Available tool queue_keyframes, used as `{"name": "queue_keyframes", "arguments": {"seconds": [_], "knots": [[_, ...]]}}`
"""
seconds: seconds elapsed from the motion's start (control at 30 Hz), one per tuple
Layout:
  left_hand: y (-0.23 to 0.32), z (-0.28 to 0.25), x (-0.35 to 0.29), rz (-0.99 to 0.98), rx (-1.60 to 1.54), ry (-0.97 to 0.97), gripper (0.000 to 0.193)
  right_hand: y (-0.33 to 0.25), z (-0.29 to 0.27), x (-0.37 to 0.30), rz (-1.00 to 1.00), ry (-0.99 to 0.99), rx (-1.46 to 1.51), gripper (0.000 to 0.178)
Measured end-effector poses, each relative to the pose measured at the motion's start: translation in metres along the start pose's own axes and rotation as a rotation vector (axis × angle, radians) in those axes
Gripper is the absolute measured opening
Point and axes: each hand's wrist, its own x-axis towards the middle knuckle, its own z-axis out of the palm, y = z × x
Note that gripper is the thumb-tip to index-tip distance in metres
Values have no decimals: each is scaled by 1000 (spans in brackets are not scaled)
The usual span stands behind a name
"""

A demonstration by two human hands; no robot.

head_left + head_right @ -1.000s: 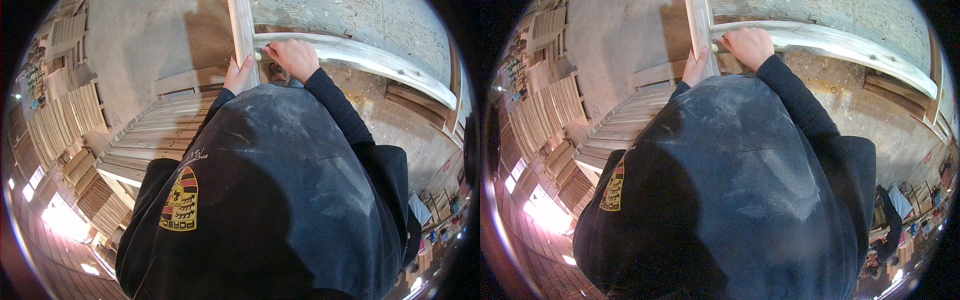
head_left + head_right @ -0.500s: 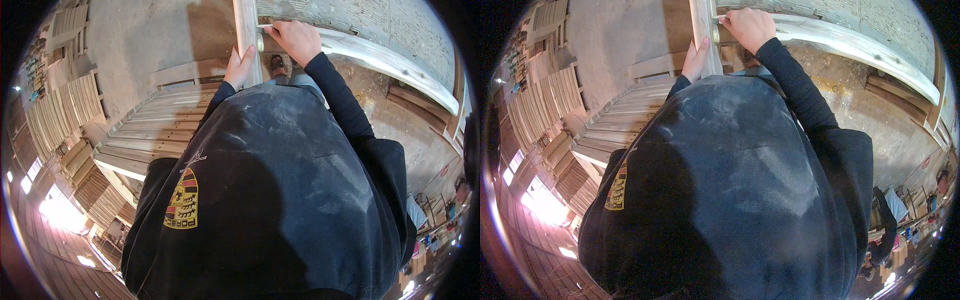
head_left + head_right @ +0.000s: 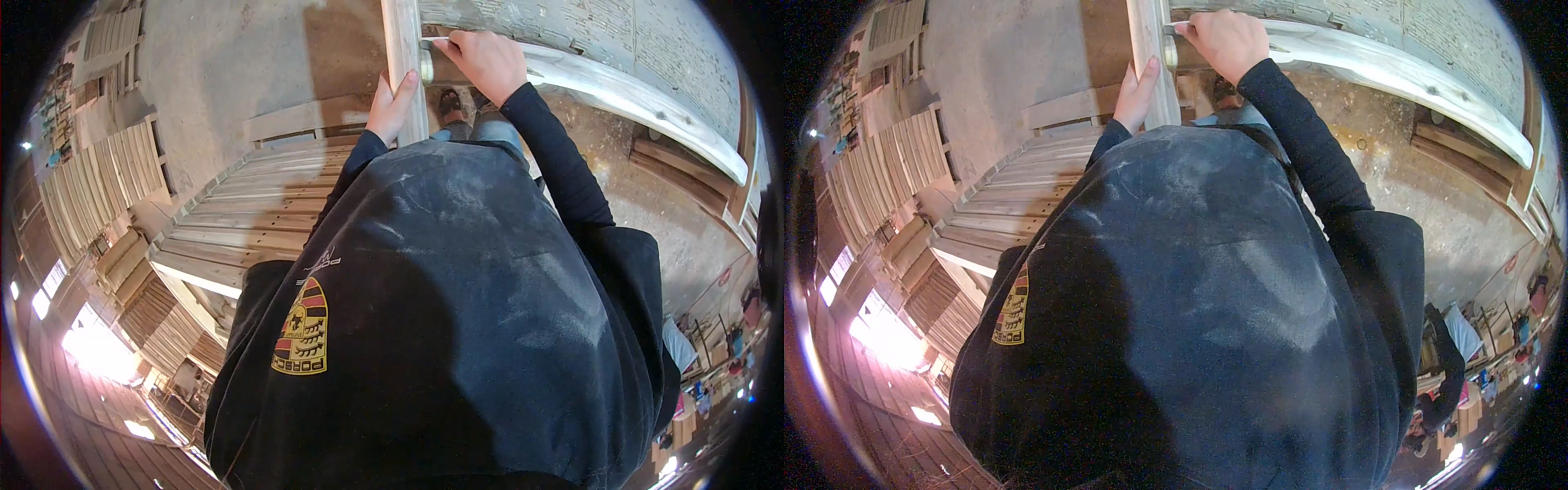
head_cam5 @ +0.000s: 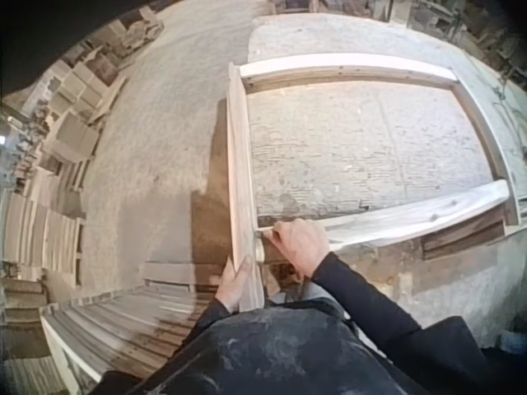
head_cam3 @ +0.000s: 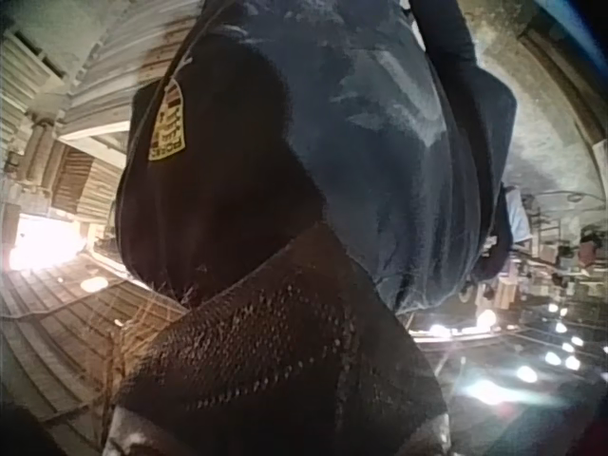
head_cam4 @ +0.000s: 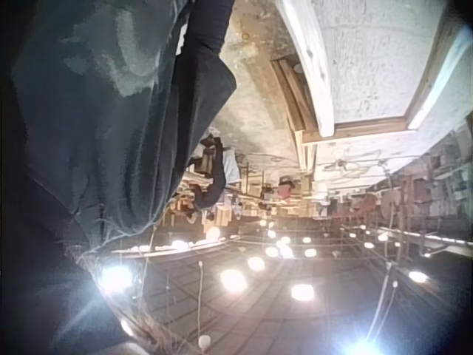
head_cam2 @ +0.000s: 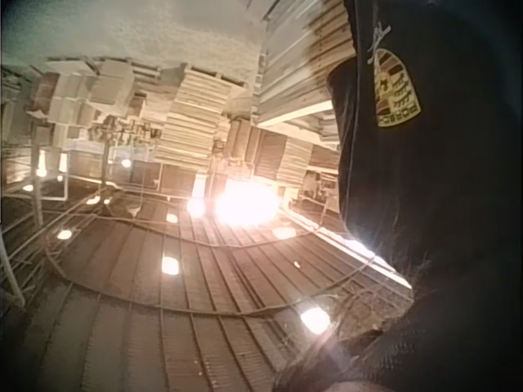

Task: The person marks a wood frame with a pencil and then uses a hand scraper tool to refine the edges and joints.

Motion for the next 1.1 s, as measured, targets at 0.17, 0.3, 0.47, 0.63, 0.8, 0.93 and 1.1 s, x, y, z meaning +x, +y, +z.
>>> {"name": "queue_keyframes", "arguments": {"seconds": [0.17,0.3,0.47,0.63,0.8,0.93,1.1], "knots": [[4,2,-2,3,11,-7,60,-2,4,-4,8,15,0,40],[-1,1,2,18,-3,9,61,-3,-1,-8,-42,-5,-33,39],[0,0,2,21,-4,13,61,-9,-10,-28,-38,-100,65,28],[0,-1,0,-2,9,12,60,-15,-3,-47,76,97,390,17],[1,1,-1,18,-44,12,60,-20,2,-47,102,93,471,20],[3,2,0,26,-12,5,60,-14,11,-36,117,77,395,16],[5,2,-2,57,6,11,60,-20,-3,-18,179,16,198,15]]}}
